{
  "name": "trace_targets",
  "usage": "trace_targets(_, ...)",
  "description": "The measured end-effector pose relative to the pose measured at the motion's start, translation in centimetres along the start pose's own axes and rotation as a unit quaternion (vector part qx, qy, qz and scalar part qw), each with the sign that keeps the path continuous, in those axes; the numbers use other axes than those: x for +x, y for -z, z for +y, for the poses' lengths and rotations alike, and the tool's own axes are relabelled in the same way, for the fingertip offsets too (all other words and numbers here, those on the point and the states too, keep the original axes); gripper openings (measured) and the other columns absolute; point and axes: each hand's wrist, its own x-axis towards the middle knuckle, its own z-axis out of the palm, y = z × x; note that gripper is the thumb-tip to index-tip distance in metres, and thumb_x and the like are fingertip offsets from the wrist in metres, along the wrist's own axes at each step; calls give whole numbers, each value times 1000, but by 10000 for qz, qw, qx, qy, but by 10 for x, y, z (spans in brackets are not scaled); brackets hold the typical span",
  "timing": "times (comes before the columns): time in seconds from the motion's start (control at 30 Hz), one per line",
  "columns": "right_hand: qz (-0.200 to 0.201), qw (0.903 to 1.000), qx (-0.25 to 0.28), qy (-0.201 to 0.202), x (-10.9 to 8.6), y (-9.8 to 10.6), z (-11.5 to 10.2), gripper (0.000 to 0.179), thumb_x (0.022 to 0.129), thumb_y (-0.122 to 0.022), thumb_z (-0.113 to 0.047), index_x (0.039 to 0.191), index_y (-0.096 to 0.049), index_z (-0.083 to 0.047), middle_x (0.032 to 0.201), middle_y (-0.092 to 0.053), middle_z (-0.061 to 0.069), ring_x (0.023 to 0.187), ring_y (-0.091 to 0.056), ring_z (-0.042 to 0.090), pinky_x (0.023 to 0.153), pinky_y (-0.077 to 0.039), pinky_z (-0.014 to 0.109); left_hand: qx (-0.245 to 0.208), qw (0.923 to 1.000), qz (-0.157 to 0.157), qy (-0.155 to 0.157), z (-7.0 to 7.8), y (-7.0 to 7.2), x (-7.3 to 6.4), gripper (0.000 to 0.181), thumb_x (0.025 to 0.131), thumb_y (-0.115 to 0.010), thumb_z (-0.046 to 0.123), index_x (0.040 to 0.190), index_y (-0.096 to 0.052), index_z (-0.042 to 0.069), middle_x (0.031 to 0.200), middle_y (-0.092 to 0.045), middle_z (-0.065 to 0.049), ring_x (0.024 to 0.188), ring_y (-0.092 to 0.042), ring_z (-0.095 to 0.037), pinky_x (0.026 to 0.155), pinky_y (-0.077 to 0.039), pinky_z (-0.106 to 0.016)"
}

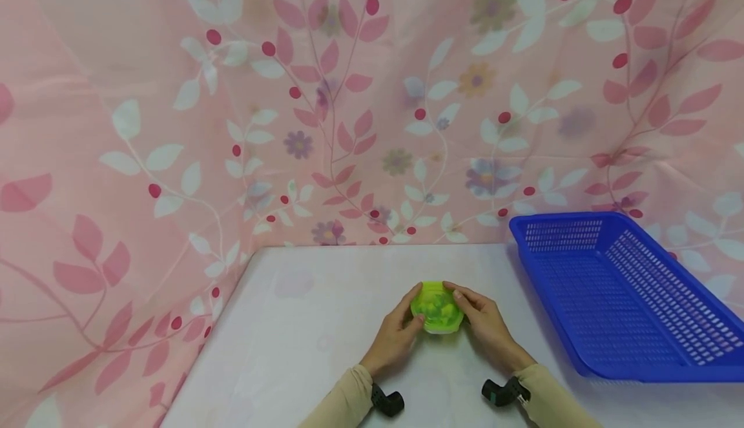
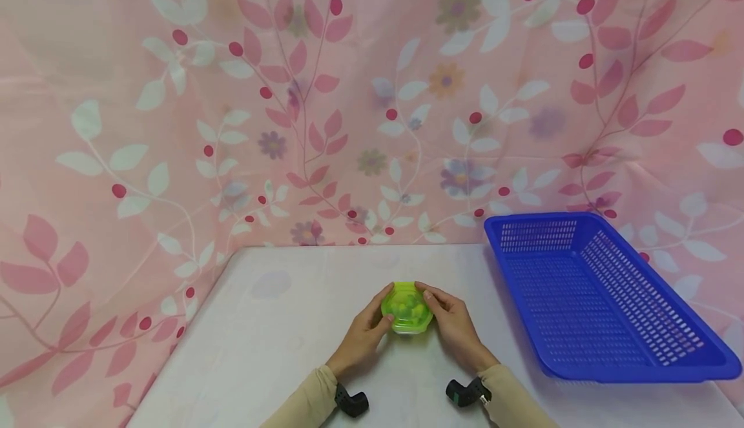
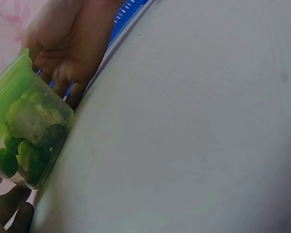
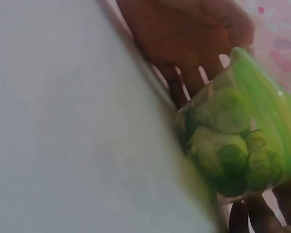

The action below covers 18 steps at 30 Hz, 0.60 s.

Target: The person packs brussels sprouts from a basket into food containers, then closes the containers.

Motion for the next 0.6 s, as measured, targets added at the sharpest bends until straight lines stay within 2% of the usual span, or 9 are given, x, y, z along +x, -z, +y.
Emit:
trace_targets(0.1,152,9996,168,-155,3,-2,-2,42,112,-57,-28,150,-61,-11,160,-55,6,153,-42,18,105,-44,6,45,10000,-6,24,-1,0,0,61,114,-50,30,170,-27,25,173,-35,-2,158,-36,-26,130,-32,-45)
trace_targets(0.23,228,9993,265,-105,4,-4,-4,40,112,-55,-17,150,-59,-5,159,-55,10,154,-40,20,106,-43,6,66,9999,79,24,-3,0,1,58,114,-50,32,169,-30,31,172,-35,1,158,-35,-23,131,-30,-43)
trace_targets(0.33,273,9992,284,-43,4,-6,-5,40,112,-55,-13,150,-59,-3,158,-55,11,154,-39,22,108,-42,7,59,9997,250,-43,-5,0,3,56,113,-52,31,167,-35,30,169,-41,1,156,-40,-22,130,-33,-40)
trace_targets(0.5,488,9985,177,-142,5,-8,-4,38,111,-57,-14,147,-63,-7,155,-59,8,153,-42,21,109,-41,10,213,9983,502,-192,-8,0,8,53,110,-58,28,161,-47,24,153,-61,-6,131,-65,-17,111,-52,-29)
trace_targets(0.57,533,9983,130,-191,5,-8,-3,37,111,-57,-15,147,-64,-10,154,-60,6,153,-43,20,108,-42,8,341,9980,488,-221,-8,1,9,55,108,-59,26,161,-48,22,143,-68,-8,111,-70,-9,98,-56,-23)
trace_targets(0.6,551,9982,112,-211,5,-8,-2,37,110,-58,-15,147,-64,-11,153,-61,4,152,-43,19,106,-42,6,424,9977,468,-248,-7,2,9,55,107,-59,25,161,-48,21,143,-68,-9,106,-68,-5,96,-55,-21)
